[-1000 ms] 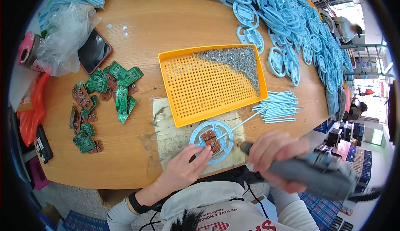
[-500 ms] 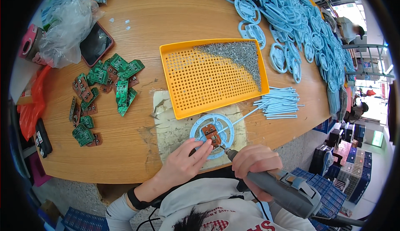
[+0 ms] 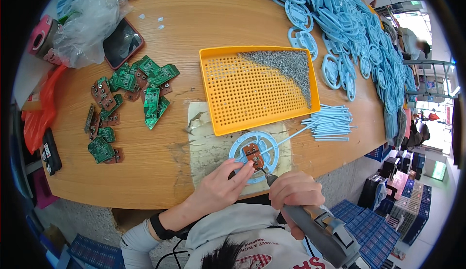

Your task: The person assembles small electronic devices by inserting circuit boards into light blue plastic housings and securing them with screws using a power drill. The person repeatedly picks up components, aligns them, and fastens them together at a workbench.

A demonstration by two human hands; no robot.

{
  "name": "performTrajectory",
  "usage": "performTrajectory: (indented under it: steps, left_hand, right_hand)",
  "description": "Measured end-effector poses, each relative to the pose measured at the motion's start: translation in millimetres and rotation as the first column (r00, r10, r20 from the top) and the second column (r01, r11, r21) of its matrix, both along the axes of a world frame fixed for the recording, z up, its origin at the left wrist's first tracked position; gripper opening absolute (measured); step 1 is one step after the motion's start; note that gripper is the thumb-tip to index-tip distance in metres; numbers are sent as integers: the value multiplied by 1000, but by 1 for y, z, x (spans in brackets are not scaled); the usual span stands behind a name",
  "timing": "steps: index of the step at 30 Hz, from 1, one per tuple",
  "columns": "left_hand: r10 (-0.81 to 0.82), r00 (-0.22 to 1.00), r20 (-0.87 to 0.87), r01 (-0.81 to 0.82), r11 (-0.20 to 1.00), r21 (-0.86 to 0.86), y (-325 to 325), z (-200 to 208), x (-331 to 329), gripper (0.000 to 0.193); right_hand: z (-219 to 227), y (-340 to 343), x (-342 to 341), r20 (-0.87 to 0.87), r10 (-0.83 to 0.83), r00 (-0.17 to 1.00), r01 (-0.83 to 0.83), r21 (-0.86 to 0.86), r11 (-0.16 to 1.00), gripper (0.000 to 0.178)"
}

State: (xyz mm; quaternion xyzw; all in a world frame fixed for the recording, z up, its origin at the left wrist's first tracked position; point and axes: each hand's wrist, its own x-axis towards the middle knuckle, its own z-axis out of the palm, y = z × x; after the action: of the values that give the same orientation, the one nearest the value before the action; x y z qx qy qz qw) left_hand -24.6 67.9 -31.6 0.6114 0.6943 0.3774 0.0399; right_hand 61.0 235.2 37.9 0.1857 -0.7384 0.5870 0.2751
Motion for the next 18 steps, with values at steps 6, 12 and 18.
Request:
performTrajectory:
  steps: [6,12,18]
  left_hand:
    - [16,1000,-17,-15,999,35,-1,-3,0,40]
    - [-5,999,-48,6,1000,15,3,5,-2,40]
    - [-155,983,-98,147,985,-89,-21,13,-15,37]
  right_hand:
    - [8,7,-4,178,139,974,-113,-149,982,59]
    - [31,20,-2,174,107,979,-36,-367,929,62]
    - [15,40,7,326,-264,908,373,-337,865,64]
